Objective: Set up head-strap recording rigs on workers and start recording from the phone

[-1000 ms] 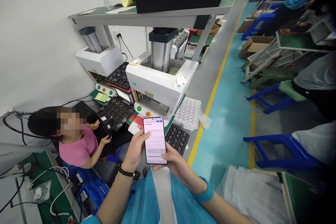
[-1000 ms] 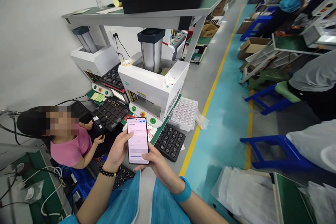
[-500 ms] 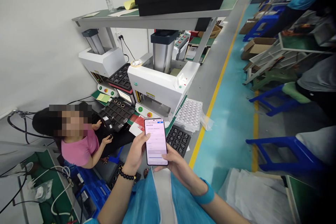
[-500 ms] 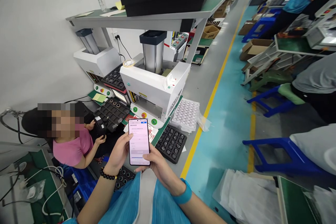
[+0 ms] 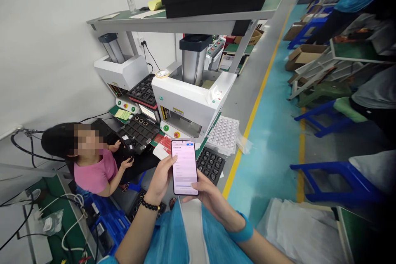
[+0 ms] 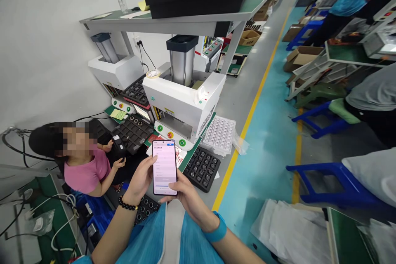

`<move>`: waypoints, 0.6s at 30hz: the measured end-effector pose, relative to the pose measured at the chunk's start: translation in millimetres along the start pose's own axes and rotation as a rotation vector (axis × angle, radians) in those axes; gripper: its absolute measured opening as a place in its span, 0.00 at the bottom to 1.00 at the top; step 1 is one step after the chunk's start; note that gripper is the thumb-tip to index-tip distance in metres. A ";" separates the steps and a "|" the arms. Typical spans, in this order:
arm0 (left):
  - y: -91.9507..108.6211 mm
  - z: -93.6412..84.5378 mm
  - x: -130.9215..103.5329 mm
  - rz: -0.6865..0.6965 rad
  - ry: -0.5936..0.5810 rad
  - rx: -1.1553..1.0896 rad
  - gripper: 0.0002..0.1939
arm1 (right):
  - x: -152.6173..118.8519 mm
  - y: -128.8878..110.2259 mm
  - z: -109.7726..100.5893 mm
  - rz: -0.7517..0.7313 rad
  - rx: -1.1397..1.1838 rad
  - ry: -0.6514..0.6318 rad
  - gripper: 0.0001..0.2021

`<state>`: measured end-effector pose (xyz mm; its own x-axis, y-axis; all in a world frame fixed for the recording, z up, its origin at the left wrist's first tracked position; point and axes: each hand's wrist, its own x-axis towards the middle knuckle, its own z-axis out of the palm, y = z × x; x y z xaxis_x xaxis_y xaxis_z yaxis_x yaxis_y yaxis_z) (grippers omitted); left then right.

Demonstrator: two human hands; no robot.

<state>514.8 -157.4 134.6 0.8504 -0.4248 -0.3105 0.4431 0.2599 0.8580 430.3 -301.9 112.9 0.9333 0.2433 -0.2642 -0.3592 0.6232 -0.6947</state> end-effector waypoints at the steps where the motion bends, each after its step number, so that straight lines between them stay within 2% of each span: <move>1: -0.5 -0.4 -0.5 -0.006 0.002 -0.003 0.16 | -0.2 0.3 0.1 0.000 0.000 0.001 0.29; 7: -0.2 -1.3 -7.4 -0.009 -0.090 0.025 0.20 | -1.4 1.2 2.3 -0.005 0.013 0.014 0.27; 14: -3.6 -5.2 -13.1 0.014 -0.045 0.055 0.22 | -1.6 5.5 4.8 0.003 0.029 0.015 0.26; 18: -8.7 -9.4 -17.3 0.015 -0.085 -0.008 0.25 | -0.1 5.2 6.8 0.006 0.029 0.028 0.26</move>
<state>498.9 -144.1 128.7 0.8302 -0.4925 -0.2612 0.4326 0.2736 0.8590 428.3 -293.6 113.9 0.9308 0.2266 -0.2869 -0.3642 0.6432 -0.6735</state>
